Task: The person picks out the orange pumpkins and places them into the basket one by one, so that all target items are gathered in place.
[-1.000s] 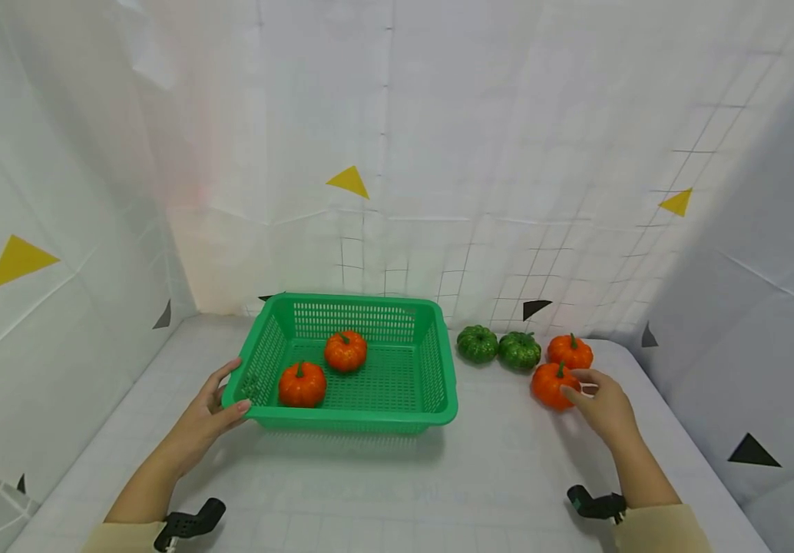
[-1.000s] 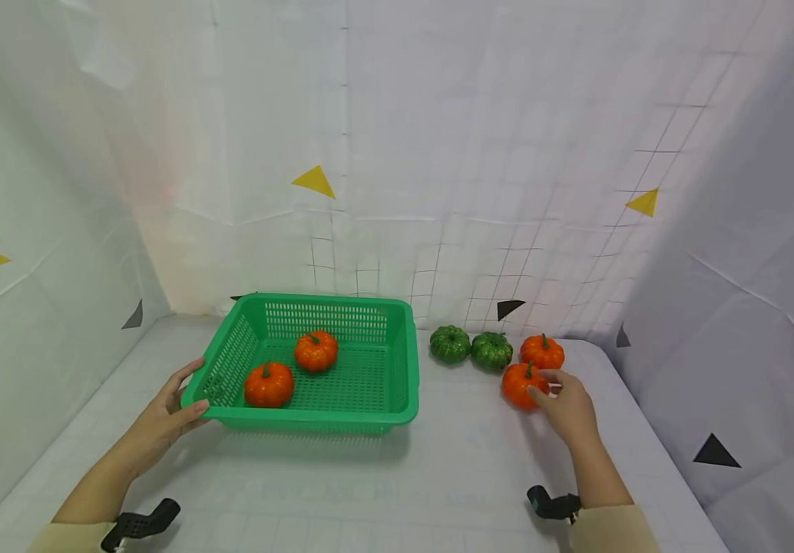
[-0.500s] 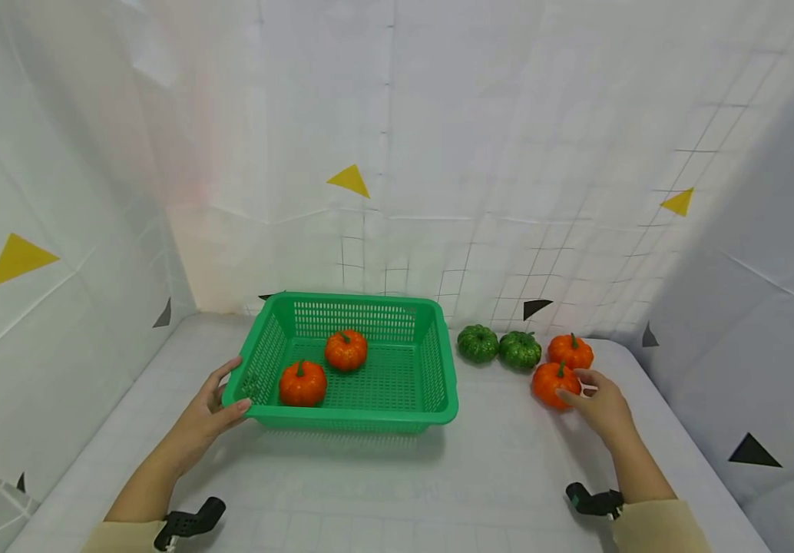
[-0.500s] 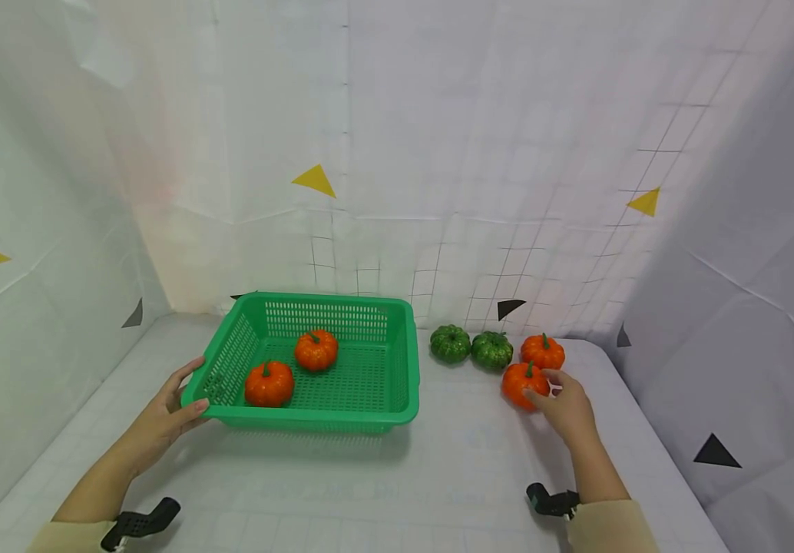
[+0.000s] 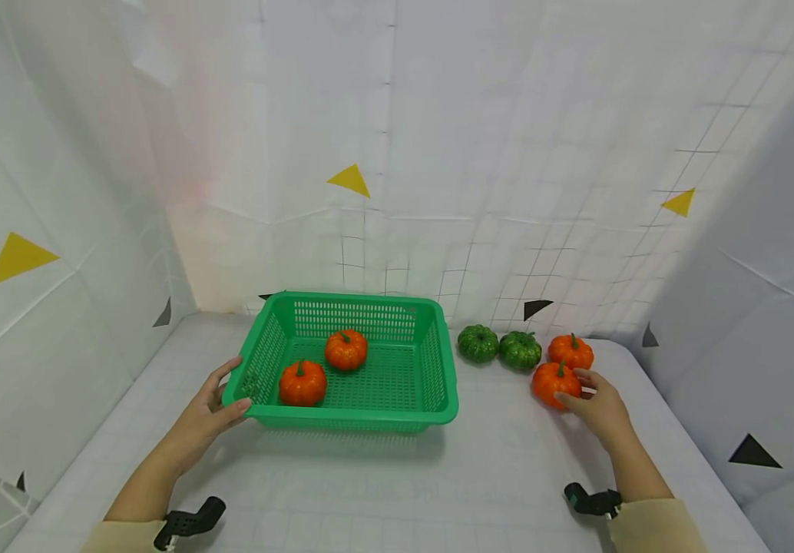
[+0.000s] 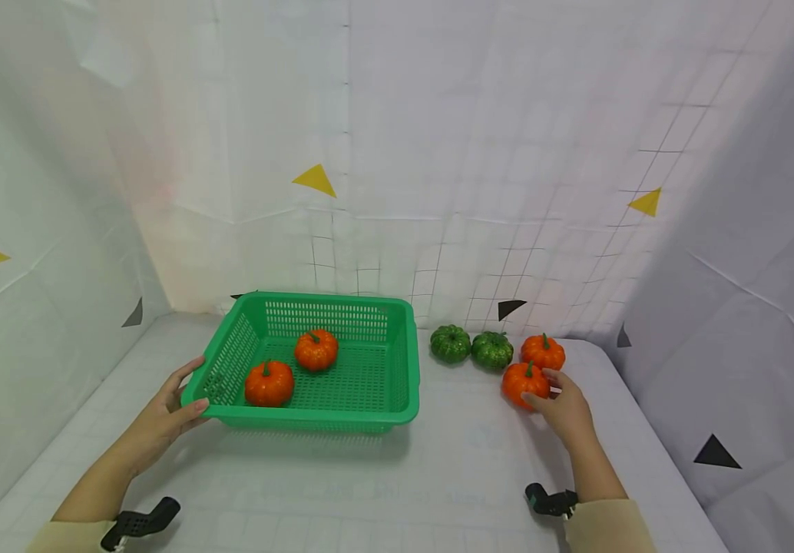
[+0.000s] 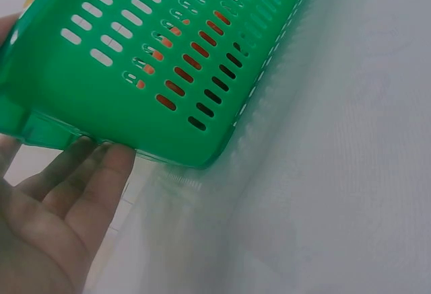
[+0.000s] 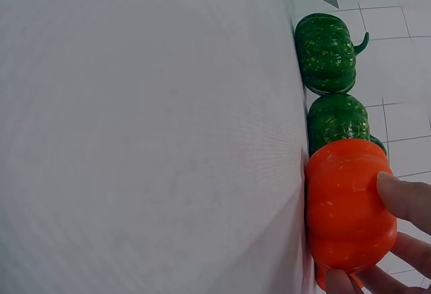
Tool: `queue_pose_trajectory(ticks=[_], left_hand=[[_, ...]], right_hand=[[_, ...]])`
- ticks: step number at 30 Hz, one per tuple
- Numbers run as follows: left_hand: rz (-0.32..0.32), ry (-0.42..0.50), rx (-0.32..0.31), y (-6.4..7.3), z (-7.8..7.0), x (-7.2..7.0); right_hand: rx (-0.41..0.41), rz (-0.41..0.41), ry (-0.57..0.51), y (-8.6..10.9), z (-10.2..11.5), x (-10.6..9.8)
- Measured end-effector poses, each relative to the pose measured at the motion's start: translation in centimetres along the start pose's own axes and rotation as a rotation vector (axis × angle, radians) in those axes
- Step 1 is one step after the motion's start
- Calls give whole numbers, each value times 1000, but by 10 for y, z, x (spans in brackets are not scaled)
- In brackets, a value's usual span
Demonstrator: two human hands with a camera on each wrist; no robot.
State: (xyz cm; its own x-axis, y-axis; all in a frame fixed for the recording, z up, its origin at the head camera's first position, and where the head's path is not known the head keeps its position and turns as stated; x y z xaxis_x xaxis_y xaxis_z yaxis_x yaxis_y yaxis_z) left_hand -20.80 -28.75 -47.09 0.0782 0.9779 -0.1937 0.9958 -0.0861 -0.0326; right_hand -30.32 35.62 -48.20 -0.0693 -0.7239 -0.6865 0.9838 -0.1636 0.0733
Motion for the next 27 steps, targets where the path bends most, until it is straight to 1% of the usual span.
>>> queue_pose_trajectory(ticks=[11,19,27], left_hand=[[1,1,-3,0,0,0],[4,3,4,0,0,0],[4,-3,5,0,0,0]], right_hand=[[14,-14,5,1,-1,0],[6,-20,16,3,0,0],[-7,-18,28,7,7,-4]])
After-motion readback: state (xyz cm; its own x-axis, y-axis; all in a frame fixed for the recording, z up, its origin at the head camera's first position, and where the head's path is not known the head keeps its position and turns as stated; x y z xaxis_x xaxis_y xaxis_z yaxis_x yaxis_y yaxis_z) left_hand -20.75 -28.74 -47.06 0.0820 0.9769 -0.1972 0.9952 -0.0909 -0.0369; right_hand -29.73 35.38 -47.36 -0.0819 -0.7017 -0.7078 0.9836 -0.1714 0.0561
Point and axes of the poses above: each hand's wrist, its own y-axis away from the middle knuckle, its own x-axis out of the palm, z = x × y, the point moved 2 cm from there along -y, towards the middle knuckle, and after that the axes turned 2 degrees about -z, right-handed, at the moved point
